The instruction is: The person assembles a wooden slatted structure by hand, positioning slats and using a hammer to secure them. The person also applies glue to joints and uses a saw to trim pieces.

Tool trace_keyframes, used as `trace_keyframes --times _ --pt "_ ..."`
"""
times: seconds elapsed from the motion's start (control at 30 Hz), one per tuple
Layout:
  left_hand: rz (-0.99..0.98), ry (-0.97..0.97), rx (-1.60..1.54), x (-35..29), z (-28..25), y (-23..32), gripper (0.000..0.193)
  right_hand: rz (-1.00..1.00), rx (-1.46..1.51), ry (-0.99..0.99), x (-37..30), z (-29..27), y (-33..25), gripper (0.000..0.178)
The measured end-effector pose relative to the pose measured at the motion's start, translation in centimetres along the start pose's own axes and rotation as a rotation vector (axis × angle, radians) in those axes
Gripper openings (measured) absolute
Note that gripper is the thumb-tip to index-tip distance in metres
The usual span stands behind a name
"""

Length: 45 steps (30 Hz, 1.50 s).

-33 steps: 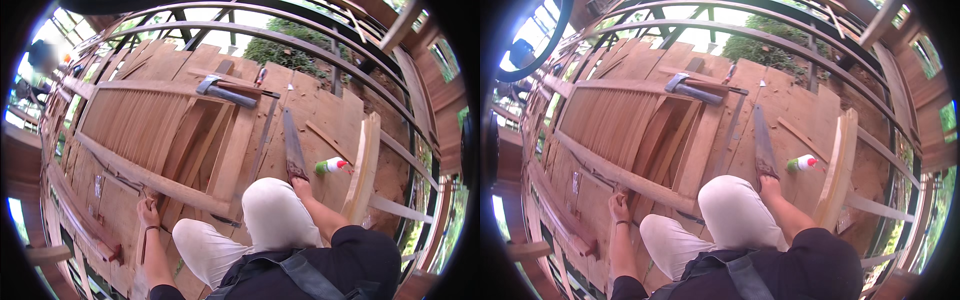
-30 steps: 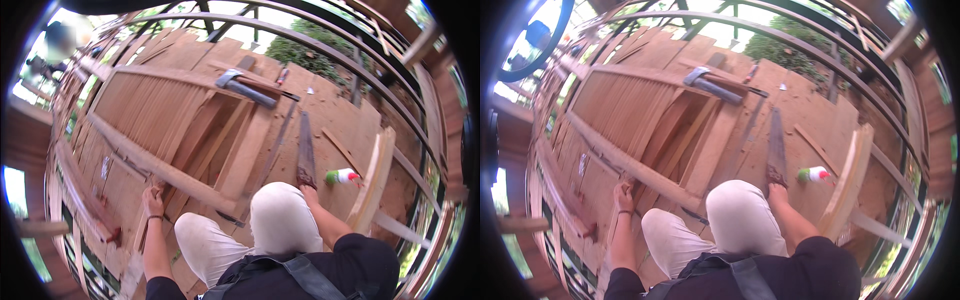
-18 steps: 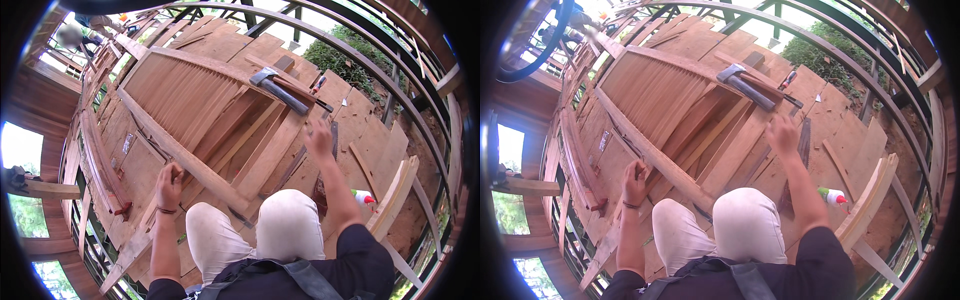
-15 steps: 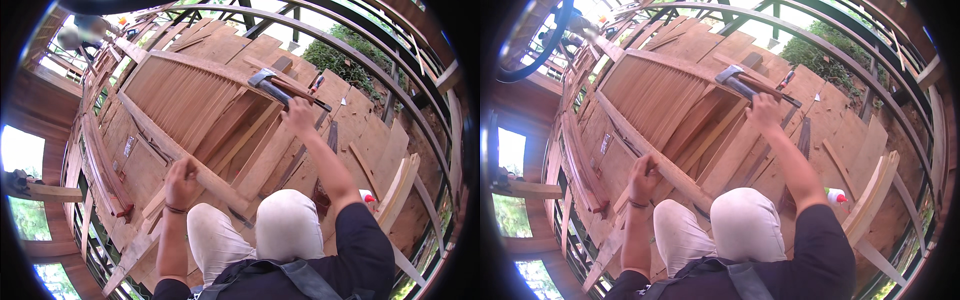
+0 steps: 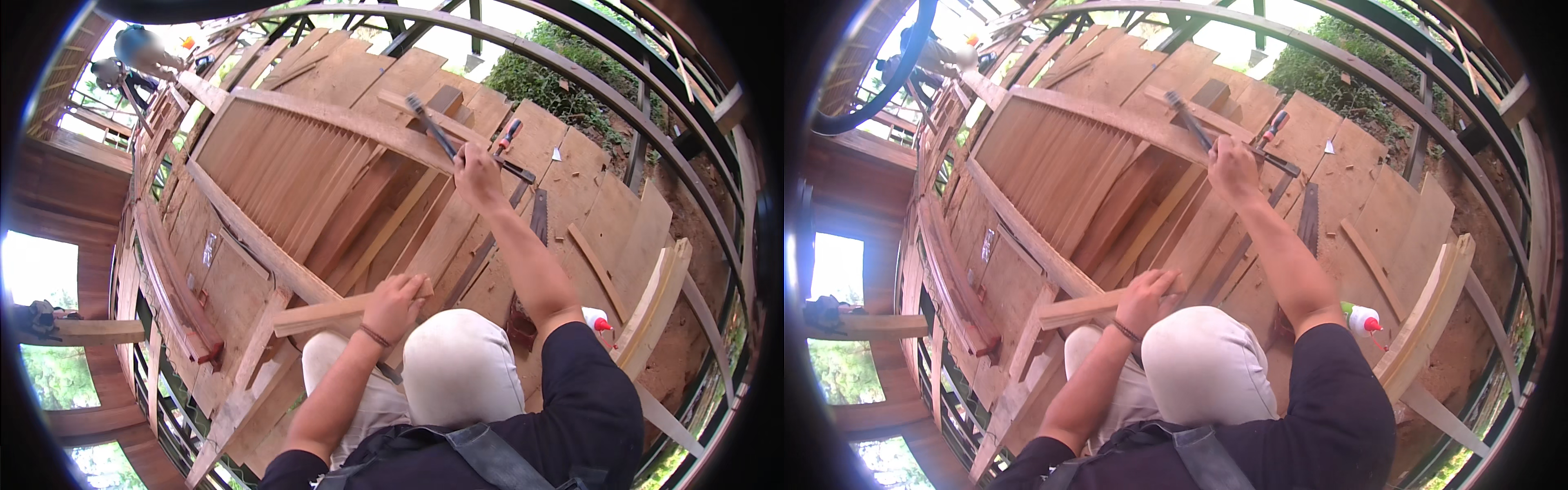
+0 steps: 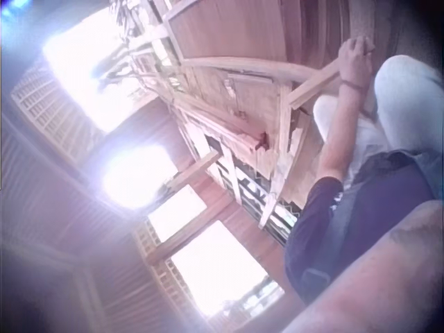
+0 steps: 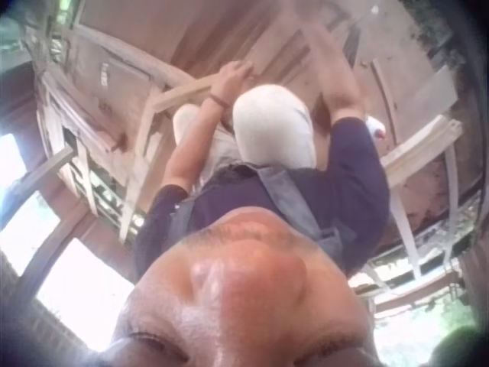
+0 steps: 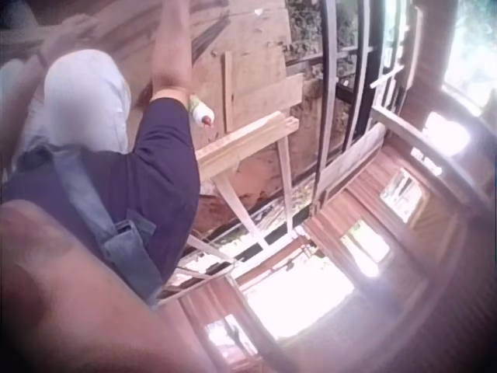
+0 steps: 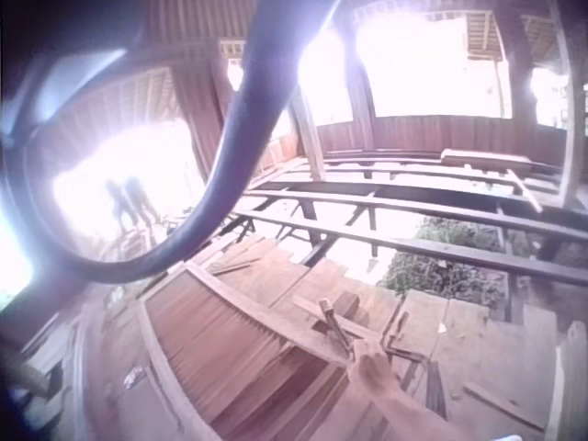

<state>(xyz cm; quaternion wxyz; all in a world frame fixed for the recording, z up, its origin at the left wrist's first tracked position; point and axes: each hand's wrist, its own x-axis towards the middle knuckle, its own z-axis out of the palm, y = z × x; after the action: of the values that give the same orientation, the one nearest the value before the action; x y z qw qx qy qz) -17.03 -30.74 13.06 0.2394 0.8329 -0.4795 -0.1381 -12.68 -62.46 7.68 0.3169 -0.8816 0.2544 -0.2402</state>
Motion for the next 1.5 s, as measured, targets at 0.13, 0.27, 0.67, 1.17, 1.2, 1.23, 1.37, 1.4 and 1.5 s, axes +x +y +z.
trace_keyframes --times 0.13,0.27,0.67,1.17,1.2,1.23,1.37,1.4,1.5 --pt "-0.039 0.045 -0.035 1.5 1.5 -1.1 0.043 -0.226 -0.22 0.03 1.5 0.5 -0.4 0.032" --pt "-0.027 0.095 -0.007 2.3 2.7 -1.4 0.042 -0.155 -0.356 0.078 2.0 1.0 -0.2 0.051" --pt "-0.165 0.071 -0.026 1.6 1.6 -2.9 0.049 0.059 -0.042 -0.095 7.0 -0.4 0.8 0.052" --pt "-0.19 0.081 -0.036 -3.5 -4.4 -9.0 0.021 0.67 1.001 -0.165 -8.9 -1.8 -1.5 0.032" --pt "-0.191 0.11 -0.051 -3.3 -4.5 -8.8 0.022 0.63 1.018 -0.205 -9.1 -1.4 -1.5 0.032" --pt "-0.198 0.136 -0.069 -3.1 -4.7 -8.4 0.024 0.63 1.016 -0.236 -9.3 -1.1 -1.4 0.033" --pt "-0.135 0.307 -0.062 -1.2 -6.4 -6.8 0.034 0.653 1.024 -0.225 -9.4 -0.4 -1.0 0.03" --pt "-0.114 0.366 -0.052 -0.3 -6.8 -6.3 0.035 0.677 1.009 -0.205 -9.4 -0.3 -0.9 0.029" --pt "0.038 0.431 -0.033 3.8 -6.7 -5.3 0.034 0.737 1.024 -0.186 -9.0 0.0 -0.7 0.03"
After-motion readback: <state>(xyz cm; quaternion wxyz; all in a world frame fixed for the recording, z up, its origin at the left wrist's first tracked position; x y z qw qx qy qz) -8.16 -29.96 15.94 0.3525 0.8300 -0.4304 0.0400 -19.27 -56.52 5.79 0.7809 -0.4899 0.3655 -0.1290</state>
